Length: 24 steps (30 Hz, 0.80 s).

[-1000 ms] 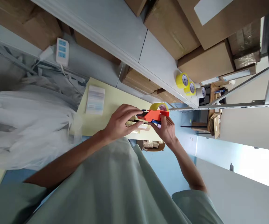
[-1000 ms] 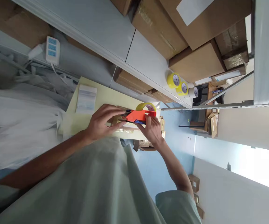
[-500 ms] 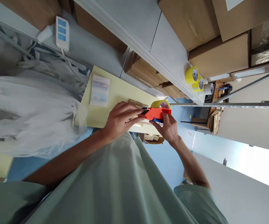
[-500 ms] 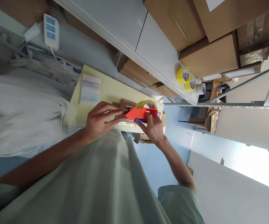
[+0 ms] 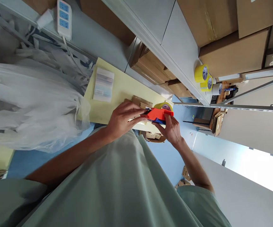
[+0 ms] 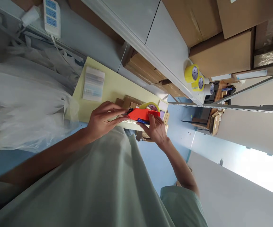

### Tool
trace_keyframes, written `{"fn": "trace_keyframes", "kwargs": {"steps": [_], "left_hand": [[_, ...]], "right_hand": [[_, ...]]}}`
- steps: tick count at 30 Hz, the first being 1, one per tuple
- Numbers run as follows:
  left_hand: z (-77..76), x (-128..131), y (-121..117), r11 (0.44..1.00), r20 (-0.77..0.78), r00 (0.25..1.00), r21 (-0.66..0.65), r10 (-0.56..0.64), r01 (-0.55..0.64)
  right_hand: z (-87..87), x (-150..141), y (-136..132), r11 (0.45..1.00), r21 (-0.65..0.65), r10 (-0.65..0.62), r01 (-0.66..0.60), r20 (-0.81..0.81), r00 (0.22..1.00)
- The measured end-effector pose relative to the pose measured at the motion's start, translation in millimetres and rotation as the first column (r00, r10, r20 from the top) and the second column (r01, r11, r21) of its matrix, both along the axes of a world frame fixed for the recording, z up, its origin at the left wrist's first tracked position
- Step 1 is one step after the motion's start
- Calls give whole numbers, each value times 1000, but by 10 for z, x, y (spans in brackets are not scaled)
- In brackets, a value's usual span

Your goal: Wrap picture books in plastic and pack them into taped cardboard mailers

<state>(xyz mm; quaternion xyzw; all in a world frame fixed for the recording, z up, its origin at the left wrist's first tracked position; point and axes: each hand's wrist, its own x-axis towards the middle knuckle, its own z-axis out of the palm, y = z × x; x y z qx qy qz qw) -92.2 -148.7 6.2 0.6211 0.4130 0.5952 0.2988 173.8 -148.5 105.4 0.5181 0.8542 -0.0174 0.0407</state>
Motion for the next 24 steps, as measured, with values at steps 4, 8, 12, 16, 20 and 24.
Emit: {"fn": "trace_keyframes", "kwargs": {"steps": [4, 8, 12, 16, 20, 24], "left_hand": [[-49, 14, -31, 998, 8, 999, -43, -53, 53], [-84, -31, -55, 983, 30, 991, -123, -131, 134], [-72, -144, -39, 917, 137, 949, -252, -283, 310], [-142, -136, 26, 662, 404, 828, -503, -388, 556], [-361, 66, 35, 413, 635, 724, -604, -268, 682], [-534, 256, -81, 324, 672, 720, -651, -176, 687]], "right_hand": [[-45, 21, -15, 1000, -12, 0, 0, -15, 1000], [-63, 44, -31, 995, -98, -23, 23, 8, 1000], [37, 61, -46, 968, -249, -36, 43, 33, 999], [194, -7, -34, 891, -435, -101, 131, 93, 991], [258, -128, -6, 778, -556, -198, 292, 223, 954], [277, -190, 20, 725, -574, -227, 381, 323, 919]]}}
